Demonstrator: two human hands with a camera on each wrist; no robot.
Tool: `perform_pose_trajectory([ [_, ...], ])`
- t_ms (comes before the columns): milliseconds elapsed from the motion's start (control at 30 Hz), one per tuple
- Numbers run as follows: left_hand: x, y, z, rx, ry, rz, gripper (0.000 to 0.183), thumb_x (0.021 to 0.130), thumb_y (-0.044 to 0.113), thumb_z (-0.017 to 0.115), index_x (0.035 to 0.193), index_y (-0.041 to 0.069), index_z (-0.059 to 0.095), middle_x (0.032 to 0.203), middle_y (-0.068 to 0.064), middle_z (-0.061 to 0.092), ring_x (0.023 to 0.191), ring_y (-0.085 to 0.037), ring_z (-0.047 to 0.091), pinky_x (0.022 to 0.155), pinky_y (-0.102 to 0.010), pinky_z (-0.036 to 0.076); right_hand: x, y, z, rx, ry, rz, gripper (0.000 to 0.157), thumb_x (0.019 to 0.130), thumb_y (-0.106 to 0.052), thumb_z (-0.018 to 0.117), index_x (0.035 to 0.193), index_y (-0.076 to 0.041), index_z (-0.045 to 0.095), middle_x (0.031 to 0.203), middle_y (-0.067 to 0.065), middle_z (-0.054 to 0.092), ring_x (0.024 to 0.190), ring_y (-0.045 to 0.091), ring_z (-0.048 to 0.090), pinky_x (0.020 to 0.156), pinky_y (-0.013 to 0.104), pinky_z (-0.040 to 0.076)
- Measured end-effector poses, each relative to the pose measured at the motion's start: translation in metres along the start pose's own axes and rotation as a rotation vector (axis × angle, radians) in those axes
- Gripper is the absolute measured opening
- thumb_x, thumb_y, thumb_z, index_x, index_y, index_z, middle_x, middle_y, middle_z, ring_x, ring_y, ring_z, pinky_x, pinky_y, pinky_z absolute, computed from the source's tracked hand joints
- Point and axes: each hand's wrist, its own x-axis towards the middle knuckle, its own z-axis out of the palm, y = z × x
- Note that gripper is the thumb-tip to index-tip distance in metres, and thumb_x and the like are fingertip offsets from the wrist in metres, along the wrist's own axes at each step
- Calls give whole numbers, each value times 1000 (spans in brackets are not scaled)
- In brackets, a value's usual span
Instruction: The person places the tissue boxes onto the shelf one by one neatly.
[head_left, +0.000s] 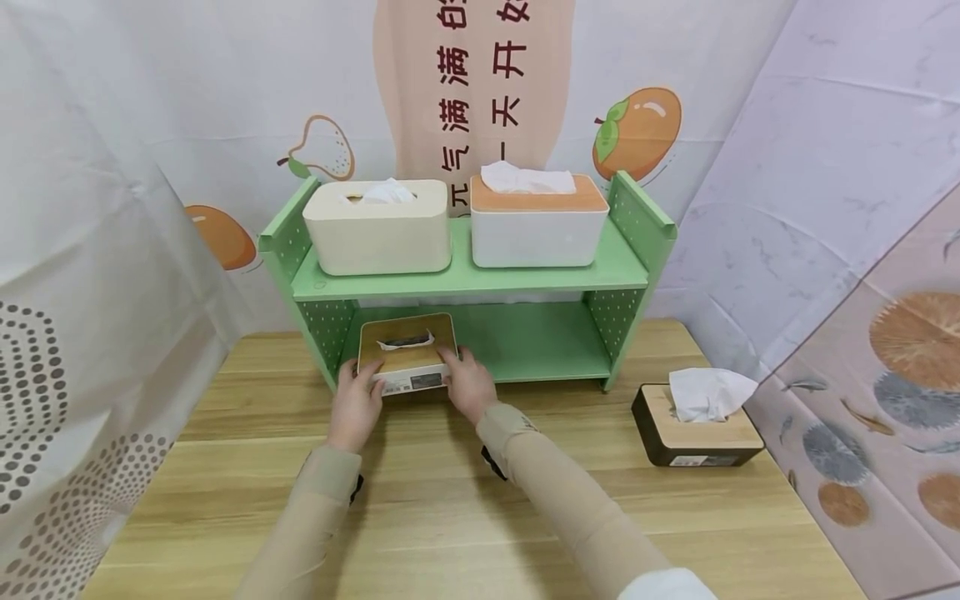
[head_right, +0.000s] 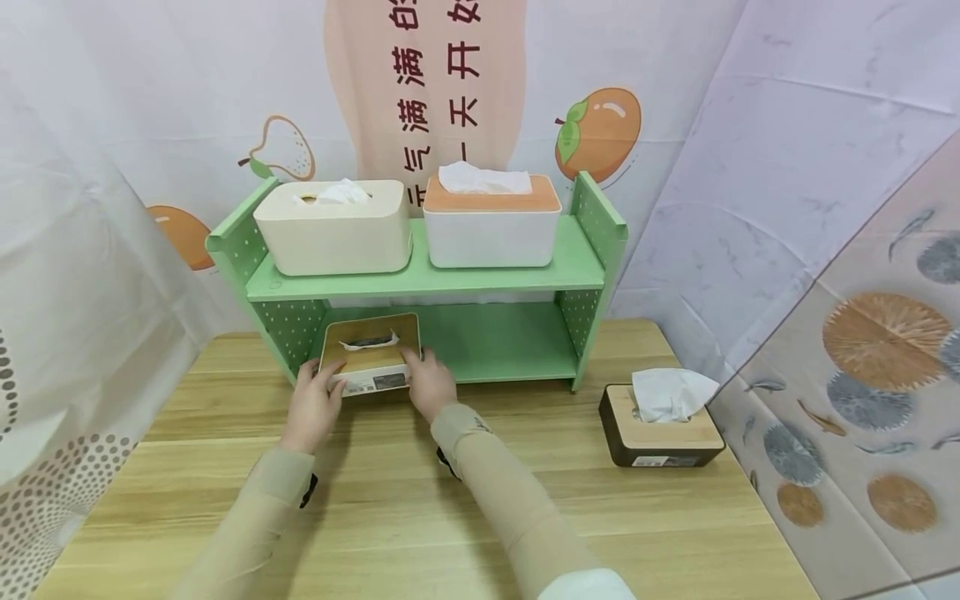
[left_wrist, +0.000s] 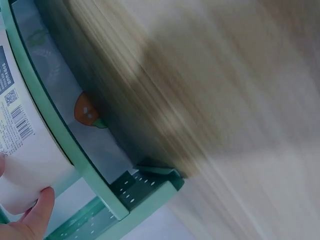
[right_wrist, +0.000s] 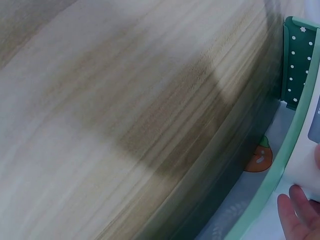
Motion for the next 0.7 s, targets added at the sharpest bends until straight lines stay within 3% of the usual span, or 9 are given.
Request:
perform_pose_trajectory([
  [367, 17, -1, 1, 75, -59, -7, 33, 88, 8, 61, 120, 2, 58, 128, -36, 40, 109, -52, 51, 90, -56, 46, 10, 4, 2, 48, 0, 20, 54, 90, -16, 60, 138, -28, 39, 131, 18, 51, 78, 29, 66, 66, 38, 54],
  [700, 24, -5, 6, 95, -41, -17, 31, 88, 7, 60, 120, 4, 59, 131, -35, 40, 105, -53, 53, 87, -57, 46, 14, 2, 0, 22, 8, 33, 52, 92, -14, 56, 139, -30, 40, 128, 16, 54, 74, 26, 65, 59, 35, 53],
])
